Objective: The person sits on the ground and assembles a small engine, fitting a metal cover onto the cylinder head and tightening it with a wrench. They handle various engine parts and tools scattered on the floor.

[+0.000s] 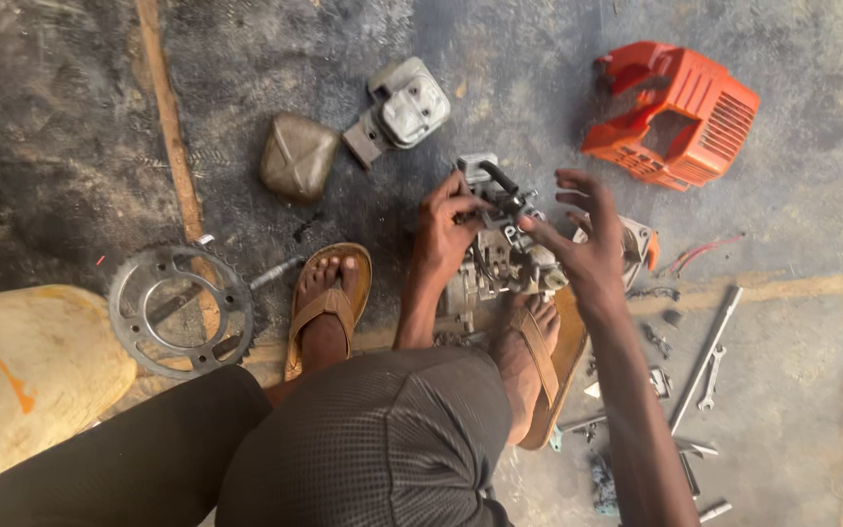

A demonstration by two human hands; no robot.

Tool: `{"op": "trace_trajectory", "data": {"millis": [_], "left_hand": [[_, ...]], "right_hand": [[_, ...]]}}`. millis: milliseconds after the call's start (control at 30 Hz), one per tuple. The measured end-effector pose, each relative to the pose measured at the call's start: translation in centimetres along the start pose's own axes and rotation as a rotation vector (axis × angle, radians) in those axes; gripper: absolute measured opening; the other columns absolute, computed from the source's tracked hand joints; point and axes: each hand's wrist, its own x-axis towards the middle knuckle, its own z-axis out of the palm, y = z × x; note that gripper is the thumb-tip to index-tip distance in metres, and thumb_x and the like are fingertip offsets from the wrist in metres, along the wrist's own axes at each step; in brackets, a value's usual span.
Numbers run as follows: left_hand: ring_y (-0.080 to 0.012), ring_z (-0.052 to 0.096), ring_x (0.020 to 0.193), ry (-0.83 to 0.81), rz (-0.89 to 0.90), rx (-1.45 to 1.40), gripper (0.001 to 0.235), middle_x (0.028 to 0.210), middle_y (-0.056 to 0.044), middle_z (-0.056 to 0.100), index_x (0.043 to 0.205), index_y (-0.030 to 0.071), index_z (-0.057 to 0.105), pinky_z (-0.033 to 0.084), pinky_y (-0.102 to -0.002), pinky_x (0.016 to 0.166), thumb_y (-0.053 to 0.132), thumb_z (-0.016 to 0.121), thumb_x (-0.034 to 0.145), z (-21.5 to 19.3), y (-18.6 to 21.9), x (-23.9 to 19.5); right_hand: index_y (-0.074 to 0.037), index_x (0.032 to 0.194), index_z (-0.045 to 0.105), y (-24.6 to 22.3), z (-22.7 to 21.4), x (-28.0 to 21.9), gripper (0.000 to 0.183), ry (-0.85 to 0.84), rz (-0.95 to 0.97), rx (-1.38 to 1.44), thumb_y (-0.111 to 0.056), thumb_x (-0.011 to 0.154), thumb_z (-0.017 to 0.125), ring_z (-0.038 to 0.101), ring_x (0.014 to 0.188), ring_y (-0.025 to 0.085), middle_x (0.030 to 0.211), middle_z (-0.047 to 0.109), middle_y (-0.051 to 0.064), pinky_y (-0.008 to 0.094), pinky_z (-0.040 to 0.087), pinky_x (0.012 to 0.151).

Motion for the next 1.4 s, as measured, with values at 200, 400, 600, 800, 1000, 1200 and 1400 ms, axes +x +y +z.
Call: {"op": "trace_trajectory", "data": {"millis": [200, 400, 600, 800, 1000, 1200, 1400], "left_hand": [[-0.036, 0.062, 0.087, 0.224, -0.748, -1.305, 0.032, 0.088, -0.031, 0.063, 0.1, 0.002, 0.081, 0.06, -0.042, 0.08, 0.025, 0.081, 0.078, -0.5, 1.5, 0.9], [-0.0182, 0.062, 0.092, -0.037, -0.05, 0.0, 0.02, 0.097, -0.005, 0.063, 0.095, -0.001, 0.078, 0.055, -0.031, 0.079, -0.012, 0.079, 0.078, -0.7, 0.6, -0.2], [-0.0185, 0.063, 0.095, -0.05, -0.043, -0.047, 0.02, 0.101, -0.006, 0.066, 0.093, 0.003, 0.079, 0.061, -0.035, 0.083, -0.012, 0.077, 0.081, -0.3, -0.2, -0.1], [-0.0204, 0.067, 0.104, -0.03, -0.078, -0.017, 0.022, 0.106, -0.006, 0.068, 0.093, 0.006, 0.078, 0.06, -0.037, 0.094, -0.01, 0.077, 0.077, 0.0, -0.1, 0.2], [-0.0169, 0.065, 0.092, -0.033, -0.111, 0.071, 0.022, 0.096, -0.003, 0.066, 0.093, 0.008, 0.079, 0.063, -0.034, 0.086, -0.007, 0.08, 0.077, -0.1, -0.5, 0.1], [-0.0158, 0.063, 0.091, -0.027, -0.086, 0.088, 0.022, 0.092, -0.002, 0.064, 0.092, 0.005, 0.079, 0.057, -0.035, 0.082, -0.007, 0.081, 0.074, -0.4, 0.6, 0.2], [-0.0145, 0.061, 0.089, -0.024, -0.103, 0.037, 0.02, 0.09, -0.001, 0.061, 0.091, 0.005, 0.079, 0.058, -0.034, 0.081, -0.005, 0.083, 0.074, -0.3, 0.7, 0.4]], "right_hand": [[-0.011, 0.14, 0.058, -0.3, 0.2, 0.6, 0.08, -0.063, -0.112, -0.262, -0.039, 0.073, 0.093, 0.051, 0.135, 0.027, 0.141, 0.052, 0.008, 0.045, 0.042, 0.111], [-0.011, 0.138, 0.066, 0.2, 0.1, 0.7, 0.069, -0.169, 0.077, 0.013, -0.04, 0.079, 0.087, 0.052, 0.112, 0.023, 0.133, 0.058, 0.005, 0.04, 0.044, 0.1], [-0.012, 0.138, 0.061, -2.0, 0.2, 2.5, 0.041, -0.232, 0.135, 0.005, -0.037, 0.106, 0.055, 0.06, 0.111, 0.015, 0.109, 0.069, 0.007, 0.033, 0.042, 0.106], [-0.01, 0.136, 0.057, -5.1, 0.2, 4.3, 0.037, -0.382, 0.155, 0.077, -0.021, 0.101, 0.064, 0.066, 0.114, 0.017, 0.11, 0.073, 0.01, 0.036, 0.047, 0.108], [-0.005, 0.138, 0.064, -4.0, -0.5, 4.5, 0.035, -0.457, 0.125, 0.049, -0.017, 0.105, 0.063, 0.066, 0.121, 0.019, 0.12, 0.074, 0.01, 0.04, 0.049, 0.113], [-0.014, 0.145, 0.053, -4.4, -1.1, 4.3, 0.067, -0.621, 0.001, -0.166, -0.02, 0.083, 0.078, 0.053, 0.139, 0.023, 0.138, 0.065, 0.006, 0.05, 0.034, 0.122], [-0.016, 0.149, 0.047, -4.3, -0.7, 3.8, 0.08, -0.54, -0.026, -0.188, -0.02, 0.078, 0.082, 0.048, 0.143, 0.024, 0.143, 0.059, 0.008, 0.052, 0.033, 0.122]]}}
